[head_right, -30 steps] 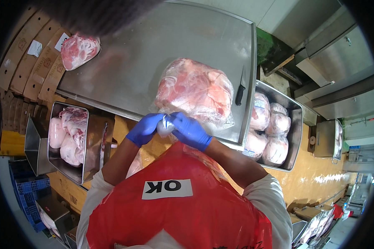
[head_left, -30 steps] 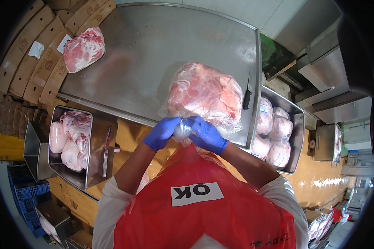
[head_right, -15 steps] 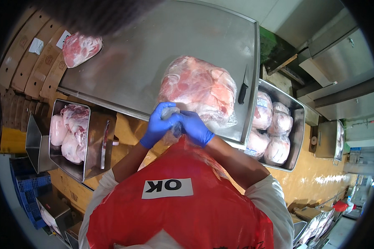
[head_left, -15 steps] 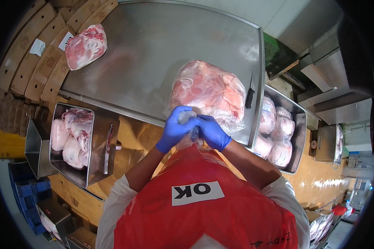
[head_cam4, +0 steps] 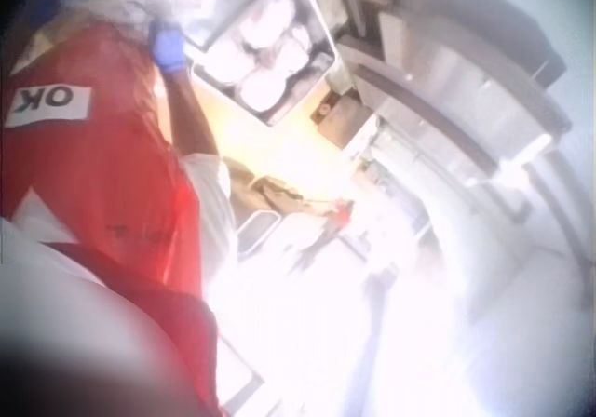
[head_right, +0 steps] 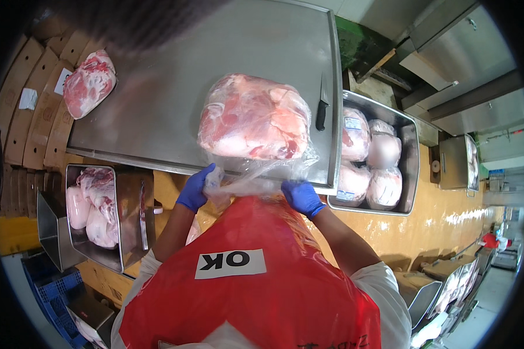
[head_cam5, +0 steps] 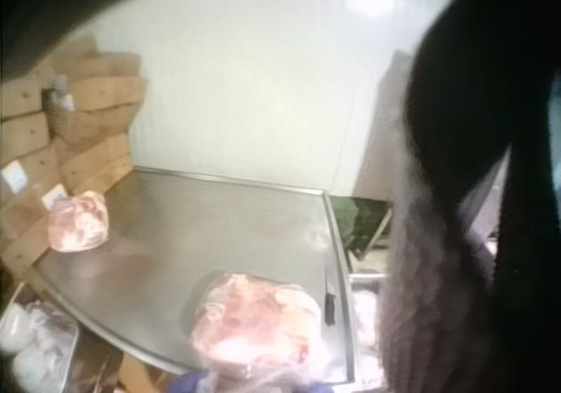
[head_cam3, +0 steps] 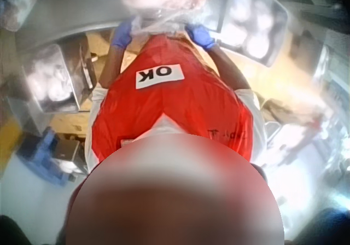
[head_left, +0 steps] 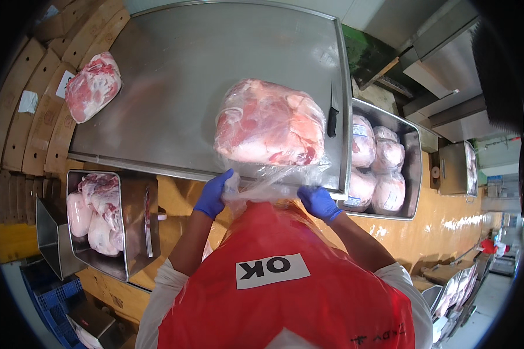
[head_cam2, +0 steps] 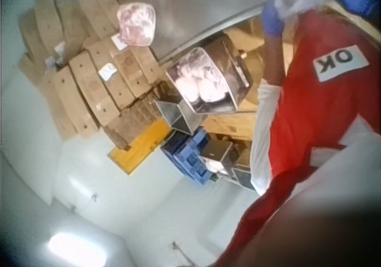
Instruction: The person repeatedly places large cuts of raw meat into clear plastic bags on a stainless steel table, seals the bags, and transfers them into metal trays. The person also moves trays of packaged meat between the table and a nearby cart.
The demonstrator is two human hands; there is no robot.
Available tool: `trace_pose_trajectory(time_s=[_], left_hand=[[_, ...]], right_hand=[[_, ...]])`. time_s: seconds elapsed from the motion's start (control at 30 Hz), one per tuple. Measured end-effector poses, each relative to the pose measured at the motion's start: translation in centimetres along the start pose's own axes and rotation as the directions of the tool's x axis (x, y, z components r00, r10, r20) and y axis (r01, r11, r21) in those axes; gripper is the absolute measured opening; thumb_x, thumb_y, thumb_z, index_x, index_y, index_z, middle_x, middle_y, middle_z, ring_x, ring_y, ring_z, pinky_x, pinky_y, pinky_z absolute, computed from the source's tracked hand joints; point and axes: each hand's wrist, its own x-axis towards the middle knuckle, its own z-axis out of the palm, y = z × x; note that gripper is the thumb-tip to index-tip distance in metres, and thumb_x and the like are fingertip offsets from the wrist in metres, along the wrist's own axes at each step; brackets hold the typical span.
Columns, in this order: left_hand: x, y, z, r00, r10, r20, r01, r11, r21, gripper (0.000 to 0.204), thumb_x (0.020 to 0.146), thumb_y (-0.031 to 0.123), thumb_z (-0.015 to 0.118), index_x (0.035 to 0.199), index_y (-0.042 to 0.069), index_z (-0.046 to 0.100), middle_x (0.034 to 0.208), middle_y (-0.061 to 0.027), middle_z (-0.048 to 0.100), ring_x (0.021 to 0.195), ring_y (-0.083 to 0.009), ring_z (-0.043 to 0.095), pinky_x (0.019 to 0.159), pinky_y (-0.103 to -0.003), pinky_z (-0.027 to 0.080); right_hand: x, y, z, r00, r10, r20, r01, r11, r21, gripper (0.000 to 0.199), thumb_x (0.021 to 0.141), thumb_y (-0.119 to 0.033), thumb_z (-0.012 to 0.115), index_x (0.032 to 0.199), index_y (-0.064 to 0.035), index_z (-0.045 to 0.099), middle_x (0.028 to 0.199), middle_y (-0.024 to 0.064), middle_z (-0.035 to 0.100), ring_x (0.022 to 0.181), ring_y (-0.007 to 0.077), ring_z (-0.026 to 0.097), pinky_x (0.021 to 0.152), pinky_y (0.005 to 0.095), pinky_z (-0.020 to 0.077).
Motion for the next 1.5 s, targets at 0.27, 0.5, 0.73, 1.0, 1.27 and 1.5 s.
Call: trace_pose_trajectory(time_s=[0.27, 0.5, 0.73, 1.0, 1.27, 1.5], left_hand=[[1.6, 1.2, 3.5, 0.973, -0.158, 0.170, 0.156, 0.987, 0.027, 0.029, 0.099, 0.027, 0.062, 0.113, 0.003, 0.066, 0.101, -0.0053, 0.068, 0.090, -0.0154, 0.065, 0.082, -0.031, 0.055], [4.0, 1.4, 3.4, 0.972, -0.233, -0.021, 0.227, 0.918, 0.326, 0.028, 0.098, 0.029, 0.064, 0.110, 0.004, 0.068, 0.095, -0.0012, 0.066, 0.087, -0.0113, 0.063, 0.076, -0.027, 0.053], [4.5, 0.5, 1.9, 0.990, -0.114, -0.081, 0.139, 0.858, 0.494, 0.040, 0.097, 0.031, 0.064, 0.125, 0.002, 0.061, 0.108, -0.0030, 0.064, 0.091, -0.0119, 0.060, 0.081, -0.029, 0.051], [5.8, 0.3, 2.0, 0.979, -0.160, 0.128, 0.052, 0.801, 0.597, 0.036, 0.104, 0.020, 0.048, 0.131, -0.001, 0.058, 0.127, -0.0089, 0.062, 0.109, -0.0193, 0.059, 0.100, -0.032, 0.046], [3.5, 5.0, 4.2, 0.589, -0.078, 0.804, -0.736, -0.463, 0.494, 0.016, 0.093, 0.016, 0.055, 0.086, 0.003, 0.059, 0.082, -0.0139, 0.058, 0.076, -0.0291, 0.057, 0.074, -0.042, 0.047], [4.5, 16.8, 14.4, 0.075, 0.265, 0.961, -0.487, -0.832, 0.267, 0.031, 0.096, 0.015, 0.061, 0.118, -0.006, 0.057, 0.104, -0.0194, 0.064, 0.092, -0.0335, 0.065, 0.088, -0.038, 0.052]], right_hand=[[4.8, -0.3, -4.7, 0.729, 0.207, -0.652, -0.057, 0.968, 0.243, 0.023, 0.086, -0.019, 0.074, 0.101, -0.0045, 0.065, 0.093, 0.0155, 0.063, 0.087, 0.0331, 0.062, 0.077, 0.0410, 0.0515], [17.3, 1.9, -9.1, 0.715, 0.198, -0.670, -0.174, 0.979, 0.104, 0.034, 0.083, -0.025, 0.074, 0.106, -0.0025, 0.064, 0.102, 0.0213, 0.063, 0.097, 0.0383, 0.061, 0.082, 0.0449, 0.0499], [10.2, 16.3, -3.5, 0.685, 0.574, -0.449, -0.400, 0.811, 0.427, 0.013, 0.088, -0.013, 0.067, 0.087, -0.0008, 0.061, 0.083, 0.0200, 0.063, 0.078, 0.0368, 0.063, 0.072, 0.0448, 0.0501], [8.4, 7.1, 9.0, 0.869, 0.398, -0.295, -0.110, 0.736, 0.668, 0.034, 0.101, -0.026, 0.053, 0.130, -0.0071, 0.057, 0.112, 0.0074, 0.062, 0.098, 0.0148, 0.058, 0.087, 0.0330, 0.0501], [10.3, 2.6, 1.8, 0.884, 0.467, -0.034, 0.125, -0.166, 0.978, 0.032, 0.100, -0.021, 0.052, 0.126, -0.0058, 0.061, 0.121, 0.0122, 0.066, 0.109, 0.0279, 0.063, 0.093, 0.0380, 0.0513], [14.1, 1.4, -12.2, 0.894, 0.393, 0.217, -0.090, -0.316, 0.945, 0.027, 0.095, -0.034, 0.063, 0.084, -0.0106, 0.069, 0.068, 0.0008, 0.061, 0.052, 0.0101, 0.049, 0.045, 0.0275, 0.0363]])
